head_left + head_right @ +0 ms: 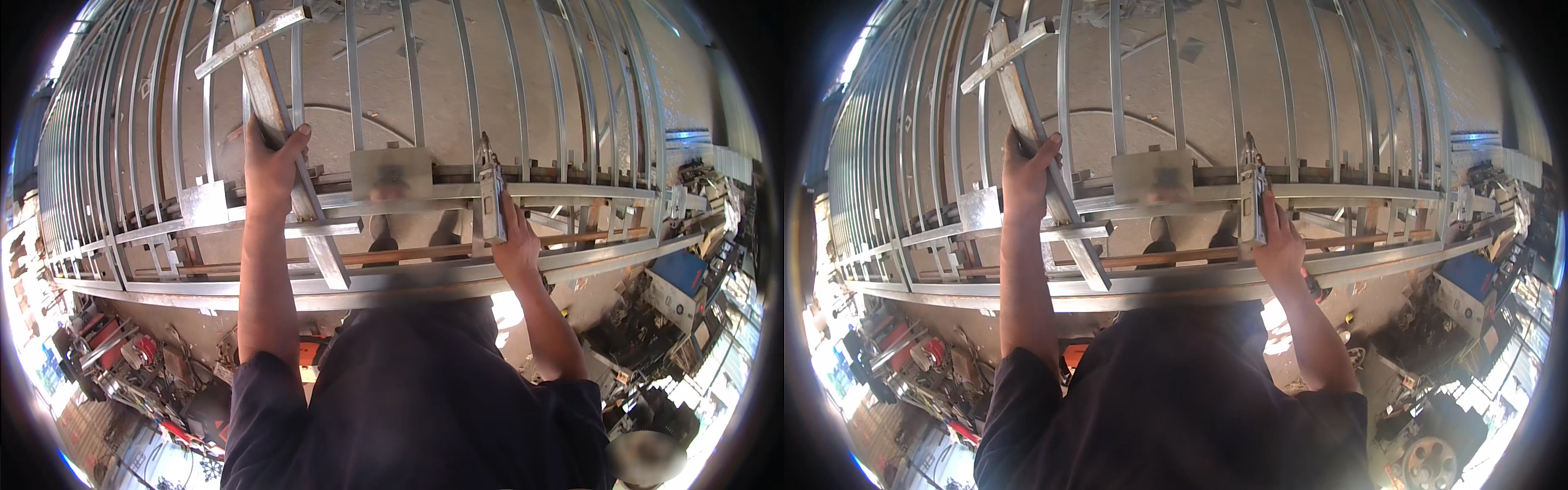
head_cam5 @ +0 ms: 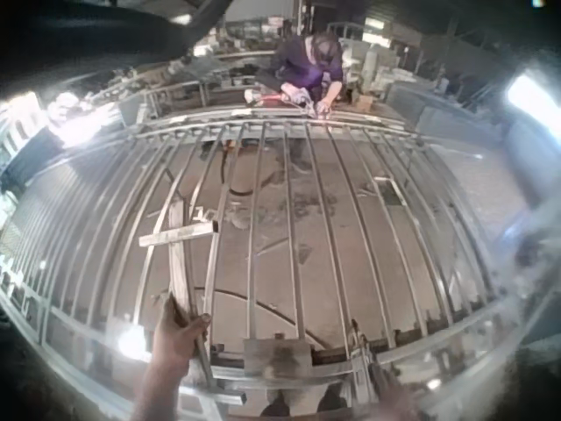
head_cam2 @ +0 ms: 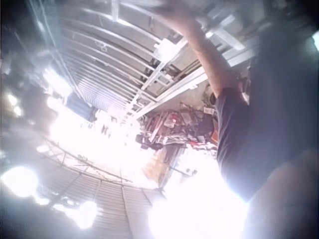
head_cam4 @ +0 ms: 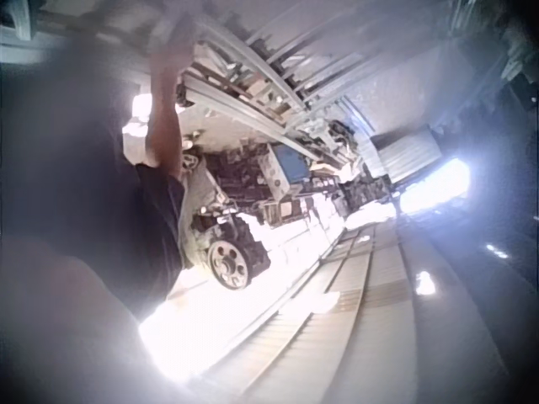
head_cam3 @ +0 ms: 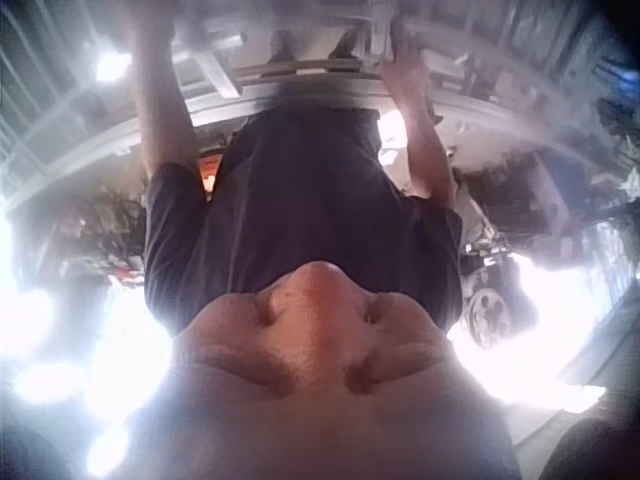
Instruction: The person welds metal plates onto a curved metal frame using a handheld welding gun. They select plates from a pile, position them on the frame, and weld them in place, repeating the process for multiple plates.
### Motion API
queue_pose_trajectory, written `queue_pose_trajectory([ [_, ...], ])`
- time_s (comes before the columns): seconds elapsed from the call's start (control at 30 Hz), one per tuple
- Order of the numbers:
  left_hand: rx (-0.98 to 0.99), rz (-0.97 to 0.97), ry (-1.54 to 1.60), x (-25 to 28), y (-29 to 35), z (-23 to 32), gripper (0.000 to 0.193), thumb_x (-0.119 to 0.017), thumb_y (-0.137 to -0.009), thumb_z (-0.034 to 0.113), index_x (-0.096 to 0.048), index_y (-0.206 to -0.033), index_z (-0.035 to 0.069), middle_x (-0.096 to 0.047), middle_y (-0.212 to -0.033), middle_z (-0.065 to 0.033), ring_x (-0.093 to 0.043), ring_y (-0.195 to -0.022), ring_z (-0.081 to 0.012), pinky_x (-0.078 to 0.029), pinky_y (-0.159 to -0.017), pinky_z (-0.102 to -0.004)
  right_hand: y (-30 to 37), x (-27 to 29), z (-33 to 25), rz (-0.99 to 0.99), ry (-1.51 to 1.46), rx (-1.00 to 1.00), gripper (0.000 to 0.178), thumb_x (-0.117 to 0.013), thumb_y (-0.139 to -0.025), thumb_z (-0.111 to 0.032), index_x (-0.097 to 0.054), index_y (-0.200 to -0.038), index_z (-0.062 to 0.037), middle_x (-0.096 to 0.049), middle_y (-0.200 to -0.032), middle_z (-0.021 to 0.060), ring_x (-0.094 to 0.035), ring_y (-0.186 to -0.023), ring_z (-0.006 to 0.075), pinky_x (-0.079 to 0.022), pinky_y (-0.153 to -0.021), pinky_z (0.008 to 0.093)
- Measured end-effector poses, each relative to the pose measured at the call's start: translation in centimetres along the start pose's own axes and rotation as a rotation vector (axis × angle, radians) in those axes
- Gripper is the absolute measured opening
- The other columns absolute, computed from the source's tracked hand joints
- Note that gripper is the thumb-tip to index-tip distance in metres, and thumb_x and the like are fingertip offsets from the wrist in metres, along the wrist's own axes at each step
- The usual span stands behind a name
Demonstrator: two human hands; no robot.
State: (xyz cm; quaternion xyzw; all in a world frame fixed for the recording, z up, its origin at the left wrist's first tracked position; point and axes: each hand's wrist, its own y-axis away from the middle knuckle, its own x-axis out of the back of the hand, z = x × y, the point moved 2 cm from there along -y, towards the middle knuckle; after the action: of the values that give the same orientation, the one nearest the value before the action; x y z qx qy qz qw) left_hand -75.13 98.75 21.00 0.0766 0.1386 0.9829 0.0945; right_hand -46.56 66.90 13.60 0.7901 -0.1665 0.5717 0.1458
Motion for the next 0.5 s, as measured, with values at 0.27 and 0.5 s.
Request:
queue_pose_trajectory([
  [0.27,0.033,-0.019,0.050,1.9,-0.5,-2.1,0.071,-0.080,-0.085,0.012,-0.043,-0.143,-0.005,-0.064,-0.102,-0.0057,-0.059,-0.088,-0.0115,-0.050,-0.079,-0.0266,0.3,-1.2,-2.2,-0.133,0.162,0.022,0.082,-0.071,-0.078,-0.006,-0.042,-0.154,-0.0164,-0.056,-0.137,0.0158,-0.067,-0.102,0.0404,-0.058,-0.081,0.0488],
  [0.5,0.045,0.037,-0.017,2.3,-1.8,-0.9,0.076,-0.080,-0.086,0.013,-0.039,-0.147,-0.006,-0.064,-0.101,-0.0077,-0.061,-0.085,-0.0127,-0.052,-0.075,-0.0279,-3.8,3.4,-6.9,-0.150,0.281,0.305,0.088,-0.076,-0.076,-0.013,-0.036,-0.155,-0.0170,-0.048,-0.142,0.0150,-0.062,-0.116,0.0379,-0.057,-0.086,0.0485],
])
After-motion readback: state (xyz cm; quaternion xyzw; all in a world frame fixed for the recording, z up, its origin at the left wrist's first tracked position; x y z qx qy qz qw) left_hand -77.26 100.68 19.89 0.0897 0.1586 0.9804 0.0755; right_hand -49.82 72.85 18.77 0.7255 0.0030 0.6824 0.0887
